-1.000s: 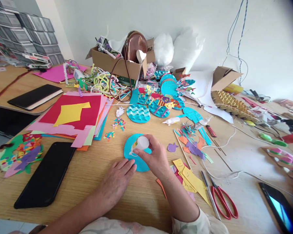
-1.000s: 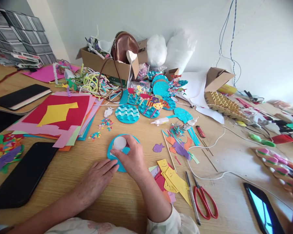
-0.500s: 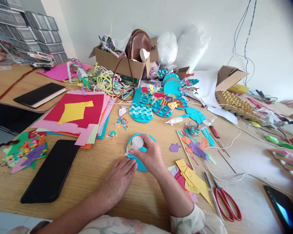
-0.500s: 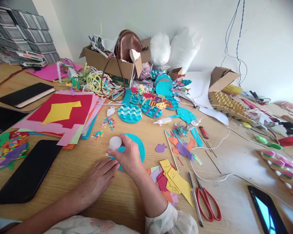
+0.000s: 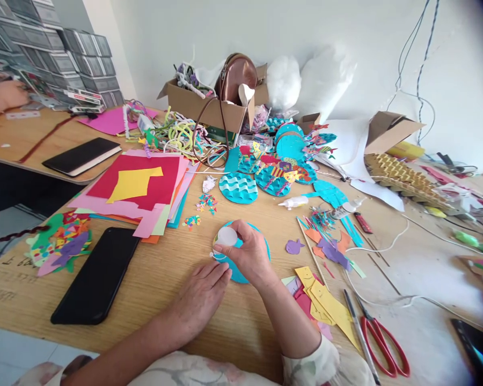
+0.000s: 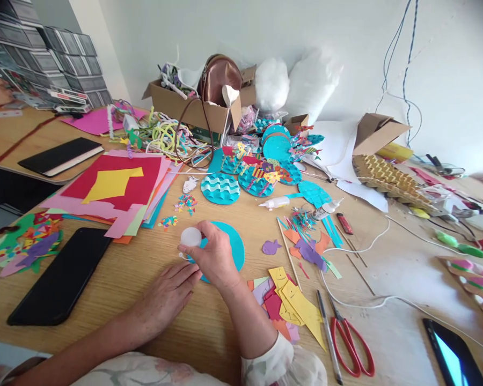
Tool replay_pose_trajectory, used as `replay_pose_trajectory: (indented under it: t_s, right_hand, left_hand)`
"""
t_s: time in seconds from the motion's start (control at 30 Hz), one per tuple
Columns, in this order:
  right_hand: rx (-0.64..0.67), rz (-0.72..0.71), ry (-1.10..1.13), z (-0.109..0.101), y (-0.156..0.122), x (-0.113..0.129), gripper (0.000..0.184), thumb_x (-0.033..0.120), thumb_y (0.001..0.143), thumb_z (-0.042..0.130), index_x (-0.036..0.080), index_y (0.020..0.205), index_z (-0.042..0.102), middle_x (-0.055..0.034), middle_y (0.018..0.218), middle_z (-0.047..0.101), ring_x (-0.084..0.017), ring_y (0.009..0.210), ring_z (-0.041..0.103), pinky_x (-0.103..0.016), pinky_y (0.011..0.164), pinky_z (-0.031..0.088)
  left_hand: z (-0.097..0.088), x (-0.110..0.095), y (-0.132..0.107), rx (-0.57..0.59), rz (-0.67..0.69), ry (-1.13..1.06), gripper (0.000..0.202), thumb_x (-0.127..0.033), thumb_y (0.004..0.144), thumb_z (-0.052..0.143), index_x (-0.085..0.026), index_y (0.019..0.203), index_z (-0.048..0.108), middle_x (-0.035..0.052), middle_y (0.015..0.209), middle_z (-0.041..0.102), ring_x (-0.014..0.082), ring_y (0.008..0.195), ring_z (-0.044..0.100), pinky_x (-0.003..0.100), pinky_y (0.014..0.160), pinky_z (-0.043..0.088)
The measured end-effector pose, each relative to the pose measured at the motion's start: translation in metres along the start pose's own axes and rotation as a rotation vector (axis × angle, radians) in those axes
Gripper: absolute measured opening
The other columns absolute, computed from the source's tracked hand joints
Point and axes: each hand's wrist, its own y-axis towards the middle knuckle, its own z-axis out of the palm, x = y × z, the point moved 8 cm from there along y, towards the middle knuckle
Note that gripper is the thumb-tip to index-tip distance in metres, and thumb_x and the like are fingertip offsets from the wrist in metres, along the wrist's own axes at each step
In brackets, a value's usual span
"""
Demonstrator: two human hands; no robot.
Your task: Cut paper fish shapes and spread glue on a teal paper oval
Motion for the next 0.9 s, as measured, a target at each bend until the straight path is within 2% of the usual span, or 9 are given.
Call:
replay_pose_trajectory:
  t_s: [0.23,0.47,0.6,0.73,0.83,0.9]
  right_hand:
    - [-0.067,-0.063,-0.046,-0.004,0.0,0.006,0.021,0.027,0.067,0.064,0.02,0.06,0.045,0.0065,0.056,0.048,-0.01,0.054,0.045,-0.02,0.051,0.033]
    - [-0.088,-0.108,-0.057,-0.003,-0.002,0.011,0.022,0.03,0.071,0.061,0.02,0.057,0.046,0.0051,0.054,0.05,-0.01,0.052,0.045,-0.02,0.05,0.035]
    - [-0.037,-0.104,-0.089,0.001,0.0,0.013,0.021,0.031,0.072,0.061,0.021,0.06,0.046,0.0038,0.058,0.051,-0.012,0.055,0.048,-0.021,0.052,0.036]
    - [0.047,-0.044,-0.106,0.004,-0.001,0.011,0.015,0.03,0.072,0.062,0.019,0.077,0.052,-0.0011,0.075,0.059,-0.016,0.069,0.054,-0.025,0.06,0.041]
    - [0.127,0.014,-0.039,0.004,-0.003,0.006,0.029,0.026,0.073,0.06,0.018,0.101,0.053,-0.0055,0.096,0.062,-0.018,0.082,0.057,-0.029,0.071,0.044]
    - [0.205,0.063,0.047,0.006,-0.004,0.001,0.036,0.021,0.075,0.058,0.019,0.11,0.051,-0.0055,0.103,0.062,-0.018,0.086,0.058,-0.03,0.076,0.045]
  left_hand:
    - [-0.002,0.0,0.001,0.015,-0.004,-0.021,0.03,-0.012,0.087,0.039,-0.011,0.114,0.052,0.0108,0.11,0.062,0.0244,0.105,0.056,0.04,0.087,0.047]
    - [-0.003,0.0,0.002,0.012,-0.023,-0.067,0.027,-0.011,0.086,0.041,-0.013,0.111,0.053,0.0096,0.106,0.063,0.0243,0.102,0.056,0.041,0.086,0.047]
    - [-0.006,0.001,0.003,0.008,-0.029,-0.077,0.027,-0.011,0.087,0.041,-0.013,0.111,0.053,0.0094,0.106,0.062,0.0238,0.103,0.055,0.041,0.087,0.046]
    - [-0.005,0.0,0.003,0.03,-0.024,-0.056,0.028,-0.012,0.086,0.042,-0.012,0.112,0.053,0.0105,0.109,0.062,0.0246,0.104,0.055,0.041,0.088,0.046]
    - [-0.003,0.001,0.003,0.041,-0.034,-0.058,0.03,-0.012,0.086,0.042,-0.013,0.114,0.051,0.0103,0.111,0.062,0.0239,0.106,0.055,0.04,0.089,0.045]
    - [-0.001,0.001,0.002,0.037,-0.04,-0.054,0.032,-0.011,0.086,0.041,-0.013,0.116,0.051,0.0105,0.112,0.062,0.0235,0.108,0.054,0.04,0.09,0.045]
